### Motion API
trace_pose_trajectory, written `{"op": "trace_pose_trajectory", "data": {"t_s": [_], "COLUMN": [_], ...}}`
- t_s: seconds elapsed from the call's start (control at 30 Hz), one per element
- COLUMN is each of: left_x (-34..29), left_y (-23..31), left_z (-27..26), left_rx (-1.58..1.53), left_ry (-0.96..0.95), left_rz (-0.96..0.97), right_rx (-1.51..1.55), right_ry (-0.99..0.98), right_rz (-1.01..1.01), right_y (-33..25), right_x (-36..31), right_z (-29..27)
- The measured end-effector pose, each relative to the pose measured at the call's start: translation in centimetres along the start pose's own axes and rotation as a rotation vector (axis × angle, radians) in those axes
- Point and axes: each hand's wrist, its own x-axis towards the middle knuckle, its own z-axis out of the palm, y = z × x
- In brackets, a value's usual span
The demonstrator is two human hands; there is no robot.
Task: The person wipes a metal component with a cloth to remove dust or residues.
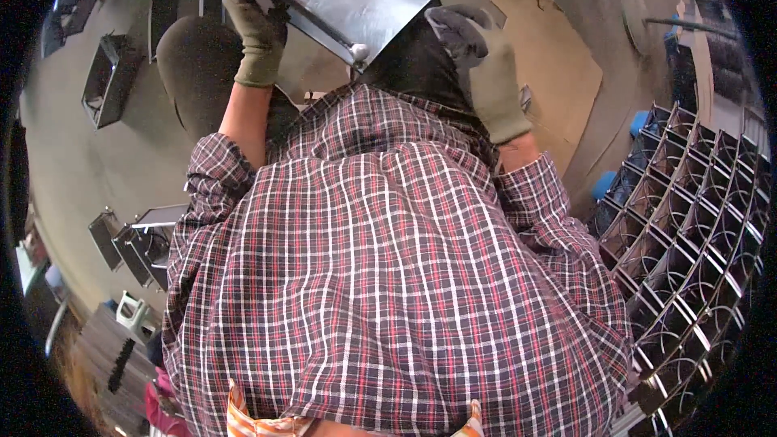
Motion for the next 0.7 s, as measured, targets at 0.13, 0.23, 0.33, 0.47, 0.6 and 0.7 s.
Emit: {"op": "trace_pose_trajectory", "data": {"t_s": [0.13, 0.23, 0.33, 0.47, 0.6, 0.7], "left_x": [-0.5, -0.2, -0.4, -1.0, -1.2, -1.5], "left_y": [1.4, 1.7, 1.7, 2.4, 2.2, 1.8], "left_z": [-0.5, -0.7, -0.6, 0.4, 0.2, 0.3], "left_rx": [0.073, 0.061, -0.006, -0.048, 0.008, -0.153], "left_ry": [-0.094, -0.123, -0.076, -0.073, -0.001, 0.043], "left_rz": [0.056, 0.033, -0.033, -0.046, -0.063, -0.128], "right_rx": [0.102, 0.103, 0.169, 0.314, 0.348, 0.433], "right_ry": [-0.012, -0.008, 0.004, 0.012, -0.007, -0.016], "right_rz": [0.113, 0.131, 0.157, 0.208, 0.227, 0.271], "right_y": [-0.5, -0.5, -0.7, -1.4, -1.9, -1.4], "right_x": [-0.8, -0.8, -0.4, 0.3, 0.9, 1.0], "right_z": [0.7, 0.7, 0.7, 0.8, 1.2, 1.7]}}
